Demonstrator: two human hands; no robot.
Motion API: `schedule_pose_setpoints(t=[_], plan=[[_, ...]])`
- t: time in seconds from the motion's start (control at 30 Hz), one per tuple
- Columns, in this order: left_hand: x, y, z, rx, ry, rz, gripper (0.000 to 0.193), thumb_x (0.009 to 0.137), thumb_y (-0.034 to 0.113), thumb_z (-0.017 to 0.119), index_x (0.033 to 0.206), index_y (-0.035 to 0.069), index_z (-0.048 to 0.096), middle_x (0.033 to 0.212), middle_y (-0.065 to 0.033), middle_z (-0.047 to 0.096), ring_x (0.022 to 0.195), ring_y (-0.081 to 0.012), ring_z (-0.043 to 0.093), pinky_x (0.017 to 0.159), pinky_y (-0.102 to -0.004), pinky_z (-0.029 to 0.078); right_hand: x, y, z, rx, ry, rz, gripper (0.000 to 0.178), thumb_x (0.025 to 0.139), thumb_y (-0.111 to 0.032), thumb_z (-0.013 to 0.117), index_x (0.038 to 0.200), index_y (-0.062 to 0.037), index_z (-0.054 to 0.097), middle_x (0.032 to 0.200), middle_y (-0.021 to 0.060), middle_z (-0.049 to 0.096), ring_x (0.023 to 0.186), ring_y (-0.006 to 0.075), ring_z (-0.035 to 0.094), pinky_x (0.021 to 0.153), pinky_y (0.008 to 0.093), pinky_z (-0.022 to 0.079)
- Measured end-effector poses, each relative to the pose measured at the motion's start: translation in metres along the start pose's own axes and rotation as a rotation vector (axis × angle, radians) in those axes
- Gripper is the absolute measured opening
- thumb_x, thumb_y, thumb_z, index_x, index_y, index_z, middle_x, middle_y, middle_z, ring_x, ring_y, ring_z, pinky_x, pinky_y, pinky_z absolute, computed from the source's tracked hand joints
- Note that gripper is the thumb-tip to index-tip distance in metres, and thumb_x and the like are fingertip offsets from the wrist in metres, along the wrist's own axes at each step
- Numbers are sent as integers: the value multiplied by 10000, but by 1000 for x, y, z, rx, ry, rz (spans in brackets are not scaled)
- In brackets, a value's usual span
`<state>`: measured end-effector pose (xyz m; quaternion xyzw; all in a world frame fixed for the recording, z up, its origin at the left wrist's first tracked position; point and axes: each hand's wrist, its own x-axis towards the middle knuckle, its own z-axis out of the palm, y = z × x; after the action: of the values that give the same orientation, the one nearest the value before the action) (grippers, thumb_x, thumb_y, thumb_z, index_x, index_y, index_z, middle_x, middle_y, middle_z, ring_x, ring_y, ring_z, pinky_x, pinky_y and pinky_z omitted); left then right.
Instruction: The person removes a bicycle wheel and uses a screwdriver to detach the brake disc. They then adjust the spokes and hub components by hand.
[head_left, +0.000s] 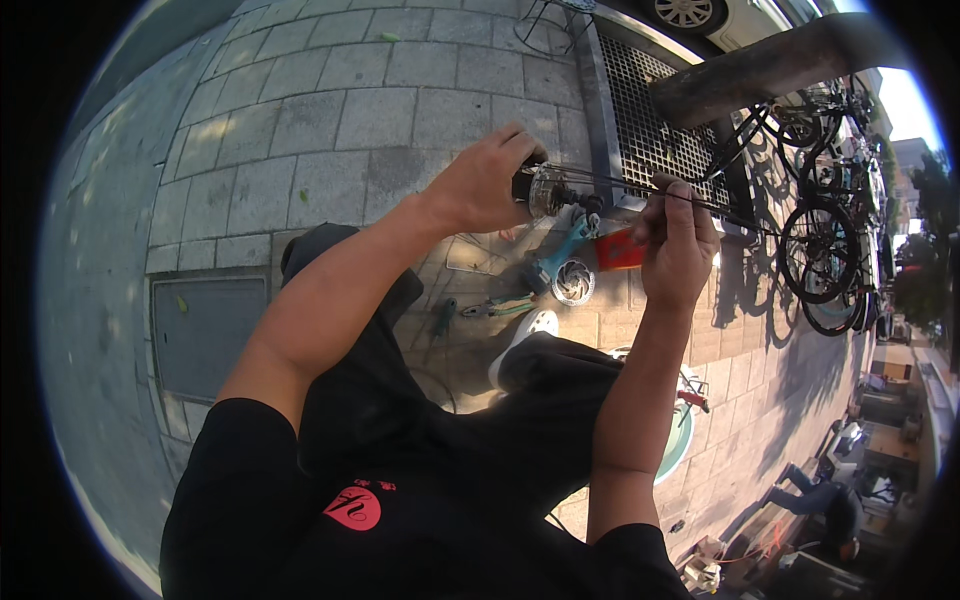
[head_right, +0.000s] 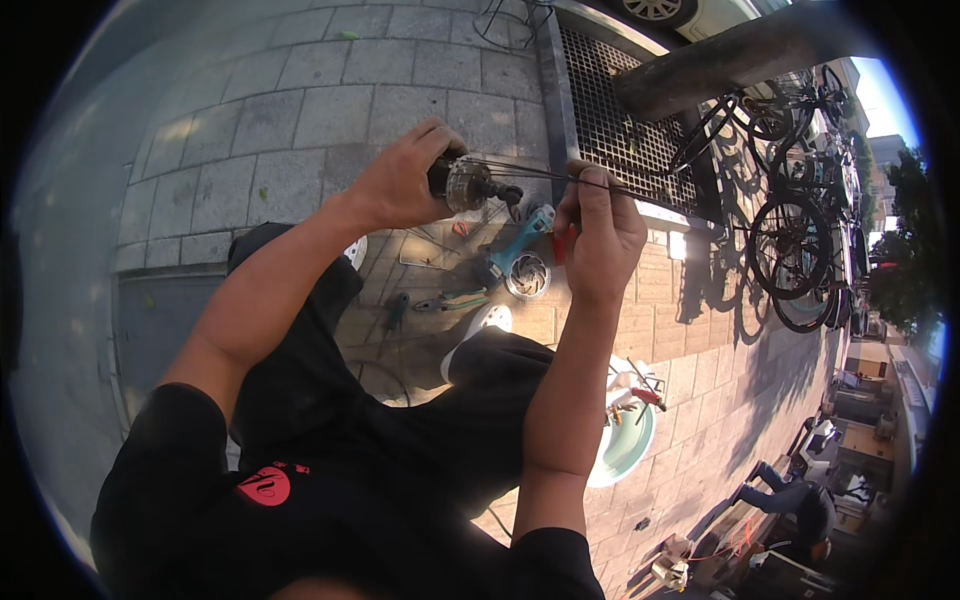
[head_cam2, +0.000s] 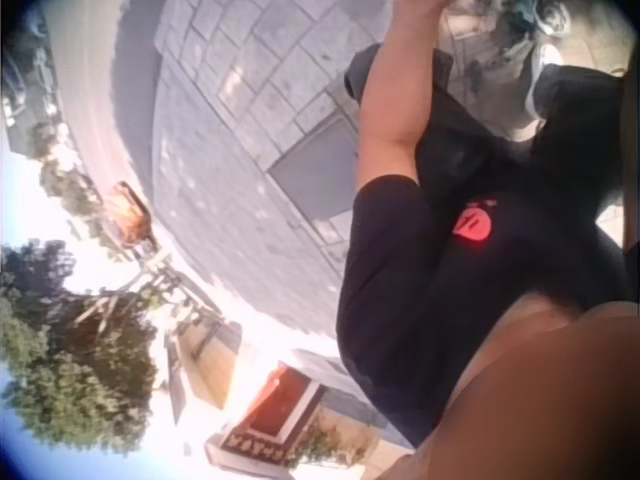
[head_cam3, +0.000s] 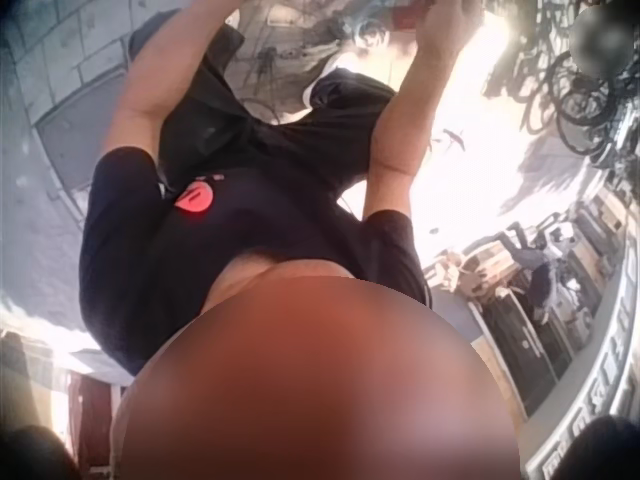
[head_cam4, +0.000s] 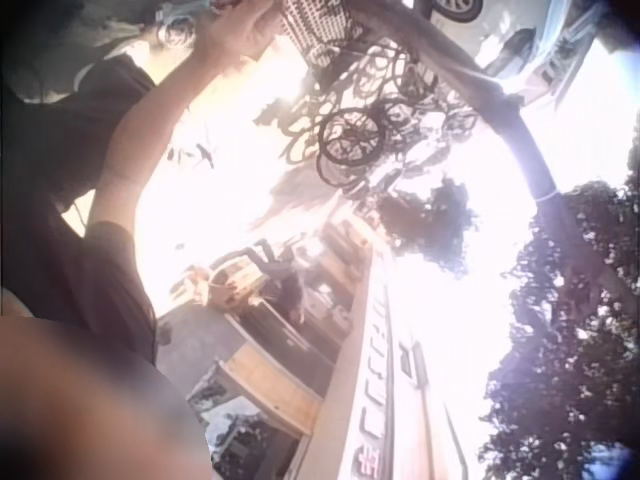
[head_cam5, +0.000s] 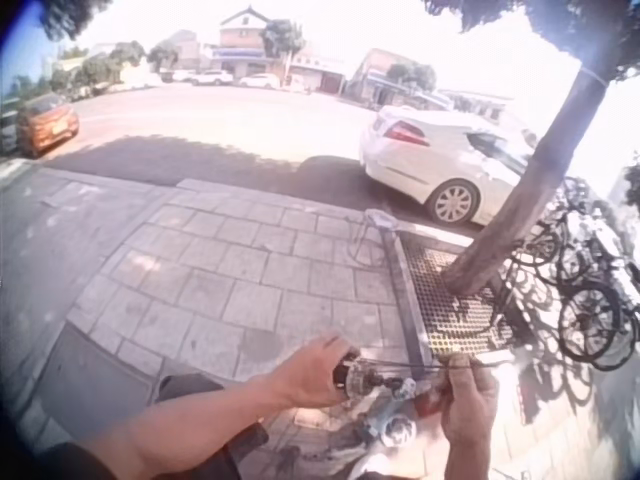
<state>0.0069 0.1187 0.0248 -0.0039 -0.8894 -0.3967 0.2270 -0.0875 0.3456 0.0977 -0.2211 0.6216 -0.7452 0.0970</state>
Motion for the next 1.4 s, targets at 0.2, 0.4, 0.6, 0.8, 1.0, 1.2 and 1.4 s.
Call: schedule_pose_setpoints(t=[0.2, 0.4, 0.6, 0.8, 1.0, 1.2, 1.4], plan=[[1, 5, 6, -256, -84, -16, 592, 719, 144, 941, 1205, 70, 610, 1131, -78, 593, 1061, -226, 668, 950, -365, 566, -6, -22, -4, -136, -141, -110, 284, 1055, -240, 669, 1112, 28, 740, 753, 1, 623, 631, 65, 550, 557, 202, 403], [1, 12, 7, -453, -175, -195, 624, 703, 132, 959, 1214, 78, 606, 1143, -72, 657, 1064, -185, 671, 961, -349, 555, -9, -28, 8, -184, 142, -136, 179, 1019, -147, 707, 1045, 31, 715, 740, 11, 607, 612, 78, 524, 577, 228, 400], [1, 9, 9, -371, -148, -103, 655, 677, 113, 964, 1206, 78, 580, 1098, -67, 671, 1007, -179, 664, 939, -334, 544, -18, -31, 18, -205, 94, -151, 156, 991, -130, 742, 1019, 20, 714, 784, 29, 648, 625, 81, 556, 573, 229, 436], [6, 17, 14, -372, -213, -231, 625, 687, 61, 934, 1178, 63, 547, 1074, -57, 659, 975, -151, 643, 878, -307, 533, -7, -28, 7, -68, 56, 12, 206, 977, -141, 766, 1097, 15, 705, 839, -28, 670, 709, 13, 553, 615, 185, 435], [7, 17, 15, -285, -161, -230, 569, 732, 89, 915, 1178, 54, 562, 1056, -66, 668, 945, -154, 667, 827, -312, 548, 9, -6, -15, -315, -104, -17, 811, 837, -481, 831, 1369, 75, 575, 1165, 165, 678, 1061, 205, 658, 945, 358, 521], [13, 18, 28, -350, -160, -220, 573, 727, 67, 899, 1187, 38, 559, 1065, -64, 656, 967, -156, 659, 835, -308, 544, -2, 2, -29, -532, -277, 104, 1009, 717, -615, 856, 1380, 87, 560, 1318, 269, 634, 1263, 393, 614, 1091, 431, 473], [22, -4, 43, -348, -146, -211, 565, 712, -78, 799, 1212, 34, 561, 1098, -69, 644, 995, -153, 656, 875, -311, 545, -7, 12, -26, -666, -382, 194, 791, 661, -549, 870, 1177, 9, 653, 1203, 222, 686, 1166, 385, 662, 1017, 439, 520]])
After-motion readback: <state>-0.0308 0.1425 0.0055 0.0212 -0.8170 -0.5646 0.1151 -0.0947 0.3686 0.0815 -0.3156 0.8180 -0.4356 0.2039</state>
